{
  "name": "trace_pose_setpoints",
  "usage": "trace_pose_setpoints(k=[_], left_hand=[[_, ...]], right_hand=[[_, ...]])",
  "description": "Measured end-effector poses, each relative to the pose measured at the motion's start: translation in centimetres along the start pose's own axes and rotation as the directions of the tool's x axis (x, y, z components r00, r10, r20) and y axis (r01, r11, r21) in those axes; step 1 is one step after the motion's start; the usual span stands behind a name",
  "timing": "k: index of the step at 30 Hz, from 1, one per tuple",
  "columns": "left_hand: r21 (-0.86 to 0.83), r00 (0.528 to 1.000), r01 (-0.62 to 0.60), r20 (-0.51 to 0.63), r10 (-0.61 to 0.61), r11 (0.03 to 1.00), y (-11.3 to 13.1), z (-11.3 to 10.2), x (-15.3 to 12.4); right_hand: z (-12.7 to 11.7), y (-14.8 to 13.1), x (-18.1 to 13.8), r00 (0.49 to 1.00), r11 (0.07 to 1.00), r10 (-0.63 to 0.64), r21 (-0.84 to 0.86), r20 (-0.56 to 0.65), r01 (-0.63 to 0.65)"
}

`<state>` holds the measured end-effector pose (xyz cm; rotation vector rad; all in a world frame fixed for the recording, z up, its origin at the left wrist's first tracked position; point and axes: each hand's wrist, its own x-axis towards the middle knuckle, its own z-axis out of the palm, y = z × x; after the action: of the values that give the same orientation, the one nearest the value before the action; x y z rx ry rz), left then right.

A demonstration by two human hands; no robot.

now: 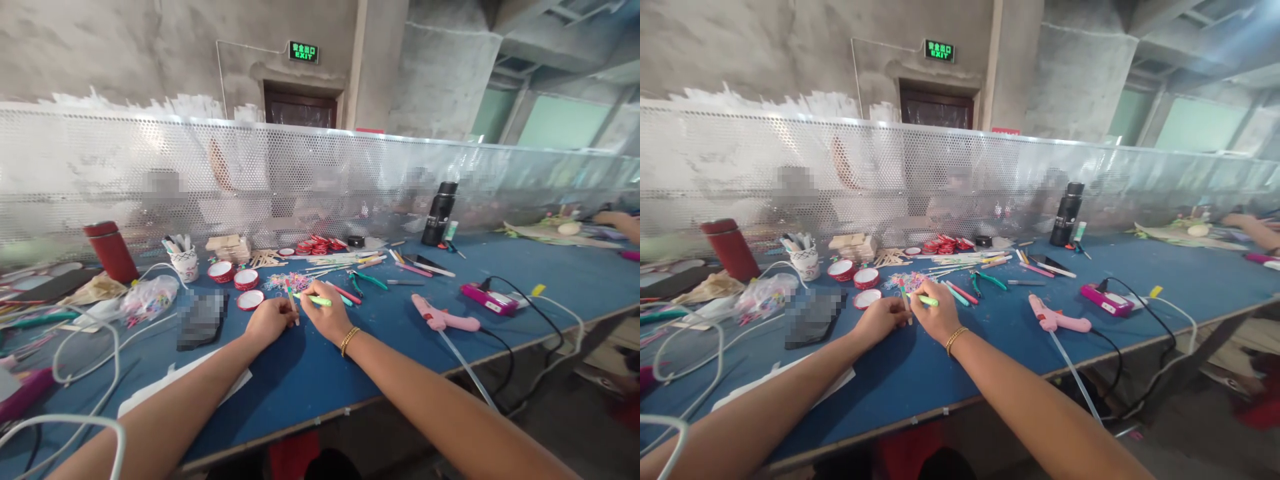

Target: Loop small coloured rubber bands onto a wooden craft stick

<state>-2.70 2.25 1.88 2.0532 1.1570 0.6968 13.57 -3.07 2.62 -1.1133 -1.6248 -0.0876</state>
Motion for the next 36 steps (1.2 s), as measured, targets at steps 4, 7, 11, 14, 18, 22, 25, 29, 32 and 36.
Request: trace_pose_setpoints(k=[4, 7, 11, 14, 18, 22, 25, 29, 32, 36], left_hand=[[0.016, 1.000, -0.003, -0.007, 0.003, 1.000, 0.3, 0.0, -0.1], [0.031, 1.000, -0.002, -0.012, 0.002, 1.000, 0.6, -0.1, -0.3], [0.025, 1.000, -0.015, -0.022, 0.016, 1.000, 0.8, -0.1, -0.5], [0.007, 1.000, 0.004, -0.017, -0.004, 1.000, 0.9, -0.1, -0.5], [-0.006, 1.000, 0.009, -0.024, -0.009, 1.000, 1.0, -0.1, -0.6], [-0.015, 1.000, -0.011, -0.008, 0.011, 1.000, 1.1, -0.1, -0.6], [-0.028, 1.000, 0.001, -0.012, -0.002, 1.000, 1.0, 0.0, -0.6], [0.001, 0.999, 0.013, -0.030, -0.013, 1.000, 0.9, 0.0, -0.5], [0.018, 0.999, 0.000, -0.033, 0.001, 1.000, 0.8, 0.0, -0.5], [0.001, 1.000, -0.012, -0.022, 0.012, 1.000, 0.7, 0.1, -0.4]], right_hand=[[0.1, 0.1, -0.1, 1.000, 1.000, 0.003, 0.003, 0.012, -0.003], [0.2, 0.1, -0.1, 1.000, 1.000, -0.003, 0.010, 0.020, 0.003], [0.2, 0.1, -0.1, 0.999, 1.000, -0.009, 0.002, 0.032, 0.009], [0.0, 0.1, 0.0, 1.000, 1.000, 0.000, -0.018, 0.011, 0.000], [-0.1, 0.0, 0.0, 1.000, 1.000, 0.002, 0.004, -0.001, -0.002], [0.0, 0.0, -0.1, 0.999, 1.000, -0.022, 0.003, 0.033, 0.022], [0.1, 0.2, -0.2, 0.999, 1.000, -0.019, -0.023, 0.031, 0.020], [0.0, 0.2, -0.1, 1.000, 1.000, 0.001, -0.024, 0.010, -0.001], [-0.1, 0.1, -0.1, 1.000, 1.000, -0.001, -0.015, 0.018, 0.002], [0.0, 0.1, -0.2, 1.000, 1.000, -0.014, -0.006, 0.029, 0.014]])
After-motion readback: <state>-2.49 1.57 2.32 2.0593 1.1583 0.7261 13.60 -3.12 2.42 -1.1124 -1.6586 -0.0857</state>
